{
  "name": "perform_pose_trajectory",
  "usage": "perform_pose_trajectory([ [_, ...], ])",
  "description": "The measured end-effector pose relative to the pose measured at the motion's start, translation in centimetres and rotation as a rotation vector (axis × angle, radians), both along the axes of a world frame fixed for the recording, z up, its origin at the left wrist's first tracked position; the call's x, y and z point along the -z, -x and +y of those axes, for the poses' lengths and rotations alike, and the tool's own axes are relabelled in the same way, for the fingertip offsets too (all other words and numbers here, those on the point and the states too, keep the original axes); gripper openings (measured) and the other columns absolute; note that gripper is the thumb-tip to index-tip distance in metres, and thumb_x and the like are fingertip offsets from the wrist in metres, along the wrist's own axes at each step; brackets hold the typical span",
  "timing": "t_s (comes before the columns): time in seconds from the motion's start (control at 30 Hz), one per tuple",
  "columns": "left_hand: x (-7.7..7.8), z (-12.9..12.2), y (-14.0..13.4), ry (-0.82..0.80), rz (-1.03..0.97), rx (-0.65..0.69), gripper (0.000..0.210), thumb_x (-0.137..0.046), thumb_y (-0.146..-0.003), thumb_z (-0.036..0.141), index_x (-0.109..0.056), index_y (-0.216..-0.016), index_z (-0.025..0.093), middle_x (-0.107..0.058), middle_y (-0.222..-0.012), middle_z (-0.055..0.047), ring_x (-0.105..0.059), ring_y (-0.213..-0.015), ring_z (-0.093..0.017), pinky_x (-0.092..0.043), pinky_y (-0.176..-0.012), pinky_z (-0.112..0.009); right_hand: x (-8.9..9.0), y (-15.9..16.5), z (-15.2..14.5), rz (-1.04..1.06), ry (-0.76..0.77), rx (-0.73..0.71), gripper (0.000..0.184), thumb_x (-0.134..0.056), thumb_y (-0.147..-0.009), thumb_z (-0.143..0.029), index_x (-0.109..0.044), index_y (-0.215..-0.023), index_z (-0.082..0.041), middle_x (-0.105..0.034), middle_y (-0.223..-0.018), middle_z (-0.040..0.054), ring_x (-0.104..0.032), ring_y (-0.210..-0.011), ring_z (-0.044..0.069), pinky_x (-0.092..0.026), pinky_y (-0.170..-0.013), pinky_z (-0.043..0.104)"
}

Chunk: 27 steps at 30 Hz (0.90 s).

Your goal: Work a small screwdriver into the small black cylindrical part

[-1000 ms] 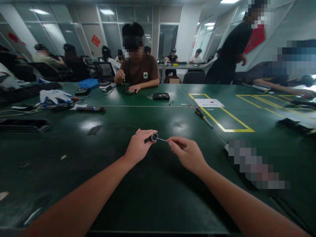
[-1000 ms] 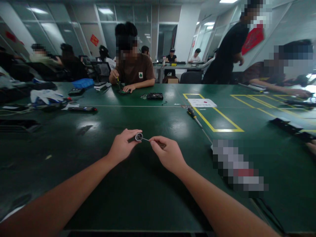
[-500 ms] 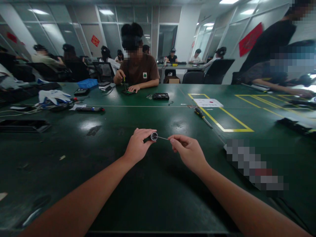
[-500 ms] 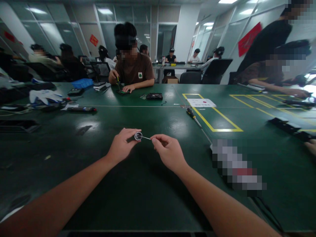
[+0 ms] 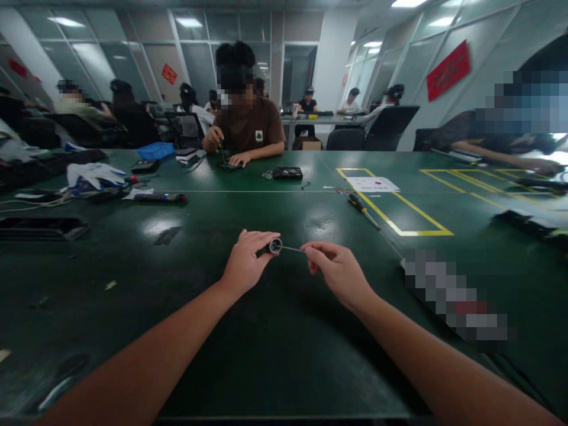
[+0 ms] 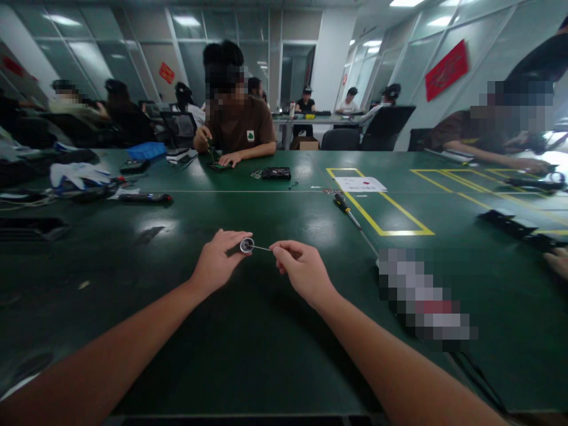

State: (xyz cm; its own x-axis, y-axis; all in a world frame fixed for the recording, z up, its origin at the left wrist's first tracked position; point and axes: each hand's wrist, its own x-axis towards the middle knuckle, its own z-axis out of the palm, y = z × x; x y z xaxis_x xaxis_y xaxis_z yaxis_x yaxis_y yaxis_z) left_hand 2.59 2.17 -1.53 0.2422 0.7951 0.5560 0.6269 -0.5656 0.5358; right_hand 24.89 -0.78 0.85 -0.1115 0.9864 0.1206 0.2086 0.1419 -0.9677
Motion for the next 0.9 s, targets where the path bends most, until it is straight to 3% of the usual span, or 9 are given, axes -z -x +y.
perform_pose_trajectory([
  [0.2, 0.06, 0.06, 0.08, 0.003, -0.03, -0.004, 0.034, -0.075, -0.087, 0.019, -0.071, -0.119, 0.027, -0.074, -0.124, -0.003, -0.066, -0.116, -0.024, -0.033, -0.115, -0.056, 0.57, 0.13, 0.63, 0.44, 0.25, -0.048, 0.019, -0.075, -0.083, -0.034, -0.076, -0.091, -0.016, -0.058, -0.064, -0.0025, -0.051, -0.058, 0.011, -0.041, -0.058, 0.027],
  [0.33, 0.11, 0.14, 0.12, 0.001, -0.028, -0.016, 0.032, -0.074, -0.087, 0.021, -0.072, -0.118, 0.028, -0.074, -0.122, -0.004, -0.066, -0.115, -0.025, -0.032, -0.116, -0.058, 0.36, 0.08, 0.64, 0.608, 0.34, -0.093, 0.019, -0.078, -0.081, -0.031, -0.076, -0.091, -0.015, -0.055, -0.064, -0.0036, -0.048, -0.058, 0.009, -0.041, -0.058, 0.025],
  [0.6, -0.18, 0.02, 0.15, 0.009, 0.007, -0.021, 0.031, -0.072, -0.089, 0.022, -0.071, -0.12, 0.029, -0.073, -0.125, -0.004, -0.064, -0.118, -0.026, -0.029, -0.117, -0.061, 0.26, 0.14, 0.44, 0.391, 0.174, 0.0, 0.021, -0.075, -0.082, -0.034, -0.076, -0.091, -0.015, -0.058, -0.064, -0.002, -0.051, -0.058, 0.012, -0.041, -0.058, 0.028],
  [0.9, -0.13, 0.03, 0.12, -0.014, 0.028, -0.027, 0.033, -0.074, -0.087, 0.02, -0.071, -0.119, 0.03, -0.073, -0.123, -0.003, -0.065, -0.115, -0.024, -0.031, -0.116, -0.058, 0.55, 0.04, 0.41, 0.157, 0.069, 0.01, 0.024, -0.069, -0.087, -0.039, -0.075, -0.095, -0.017, -0.06, -0.064, -0.0018, -0.055, -0.059, 0.013, -0.044, -0.06, 0.029],
])
